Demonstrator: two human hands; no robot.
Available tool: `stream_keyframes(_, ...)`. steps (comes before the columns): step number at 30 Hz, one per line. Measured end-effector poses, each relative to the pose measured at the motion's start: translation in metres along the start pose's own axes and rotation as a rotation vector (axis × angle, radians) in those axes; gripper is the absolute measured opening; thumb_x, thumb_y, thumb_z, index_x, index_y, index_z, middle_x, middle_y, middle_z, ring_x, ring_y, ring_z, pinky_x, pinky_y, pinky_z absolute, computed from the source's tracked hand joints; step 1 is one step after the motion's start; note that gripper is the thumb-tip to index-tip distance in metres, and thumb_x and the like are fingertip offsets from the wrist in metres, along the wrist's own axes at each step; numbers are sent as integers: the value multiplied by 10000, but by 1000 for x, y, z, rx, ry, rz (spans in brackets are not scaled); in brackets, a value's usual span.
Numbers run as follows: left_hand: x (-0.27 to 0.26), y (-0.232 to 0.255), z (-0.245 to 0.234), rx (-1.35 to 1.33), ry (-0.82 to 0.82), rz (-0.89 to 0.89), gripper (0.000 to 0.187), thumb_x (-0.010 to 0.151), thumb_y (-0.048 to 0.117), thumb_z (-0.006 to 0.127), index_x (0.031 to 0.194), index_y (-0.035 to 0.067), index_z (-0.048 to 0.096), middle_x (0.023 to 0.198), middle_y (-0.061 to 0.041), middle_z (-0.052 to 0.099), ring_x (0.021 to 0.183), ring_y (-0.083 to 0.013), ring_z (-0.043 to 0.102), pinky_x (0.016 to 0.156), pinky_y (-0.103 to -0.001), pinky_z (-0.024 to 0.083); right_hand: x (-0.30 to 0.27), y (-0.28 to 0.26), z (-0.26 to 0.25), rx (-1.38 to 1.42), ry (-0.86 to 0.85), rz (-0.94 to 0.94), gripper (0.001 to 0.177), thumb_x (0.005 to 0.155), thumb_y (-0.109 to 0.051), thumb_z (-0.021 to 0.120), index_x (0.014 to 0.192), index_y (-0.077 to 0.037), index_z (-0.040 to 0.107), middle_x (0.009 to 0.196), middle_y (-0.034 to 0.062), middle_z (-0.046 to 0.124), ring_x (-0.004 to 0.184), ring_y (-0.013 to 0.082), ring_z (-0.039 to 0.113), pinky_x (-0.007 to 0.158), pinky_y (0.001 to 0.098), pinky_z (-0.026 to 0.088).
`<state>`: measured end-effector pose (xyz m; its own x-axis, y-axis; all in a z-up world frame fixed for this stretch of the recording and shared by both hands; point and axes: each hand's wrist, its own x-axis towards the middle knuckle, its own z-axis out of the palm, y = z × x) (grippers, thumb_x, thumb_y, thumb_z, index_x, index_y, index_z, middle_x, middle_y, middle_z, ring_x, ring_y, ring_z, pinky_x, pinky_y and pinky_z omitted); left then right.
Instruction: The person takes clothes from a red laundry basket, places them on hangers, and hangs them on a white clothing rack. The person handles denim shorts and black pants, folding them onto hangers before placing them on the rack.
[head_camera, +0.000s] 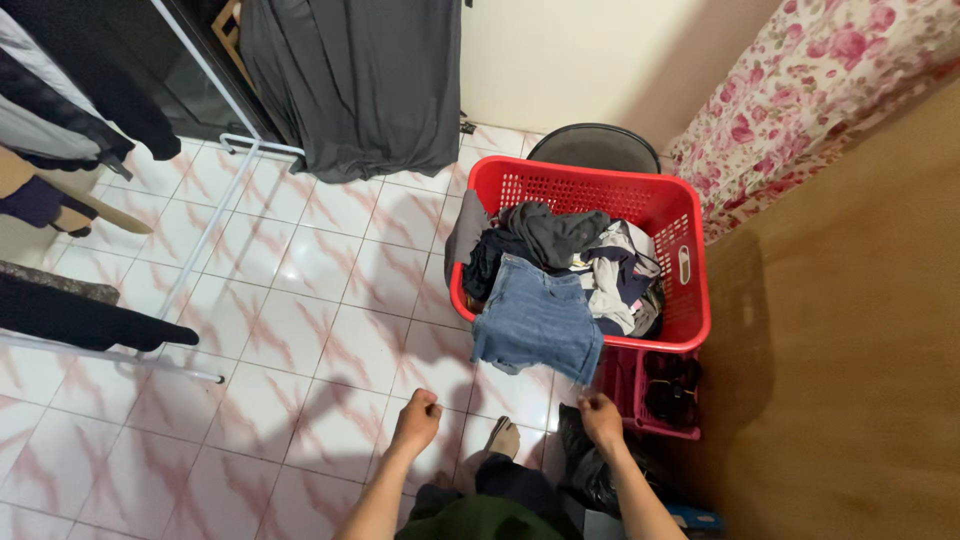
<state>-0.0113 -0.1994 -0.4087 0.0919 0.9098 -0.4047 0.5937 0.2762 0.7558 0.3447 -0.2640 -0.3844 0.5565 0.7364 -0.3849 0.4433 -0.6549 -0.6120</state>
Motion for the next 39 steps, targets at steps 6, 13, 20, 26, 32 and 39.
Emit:
stream_keyframes(6,-5,54,-41,381,82,411,549,903,192,666,1408,50,502,1485,-161,474,1408,-367,409,1167,-445,341,-21,-16,4,-239,289,-557,463,881,-288,697,1223,21,645,1376,248,602,1269,449,552,1050,482,446)
stream_keyframes(13,-28,140,-106,581,246,713,630,915,255,643,1479,56,445,1597,-174,343,1503,-379,245,1201,-523,219,-74,-114,-41,-382,460,-792,584,879,-305,713,1337,29,576,1441,210,559,1350,434,485,1066,504,411)
stream_keyframes(20,-62,170,-157,614,361,798,671,898,266,650,1496,62,423,1584,-173,358,1499,-361,263,1205,-536,216,-120,-168,-75,-408,589,-937,623,862,-293,713,1362,42,551,1458,229,539,1367,454,464,1102,544,378)
stream_keyframes(26,-92,156,-197,651,438,722,681,900,294,649,1491,49,415,1589,-177,346,1497,-359,257,1201,-536,207,-145,-181,-82,-401,633,-953,629,870,-294,709,1387,22,540,1473,211,523,1400,436,449,1138,541,361)
stream_keyframes(32,-115,131,-220,690,477,632,687,909,315,633,1498,51,398,1595,-175,324,1499,-360,244,1199,-539,188,-154,-200,-64,-371,564,-1018,634,866,-294,703,1394,12,533,1490,200,512,1417,434,430,1143,543,347)
stream_keyframes(39,-127,115,-243,677,514,566,696,906,308,632,1505,48,390,1598,-176,317,1496,-355,243,1202,-532,183,-157,-239,-37,-344,474,-1118,652,868,-285,696,1422,1,507,1514,190,487,1432,431,407,1148,556,328)
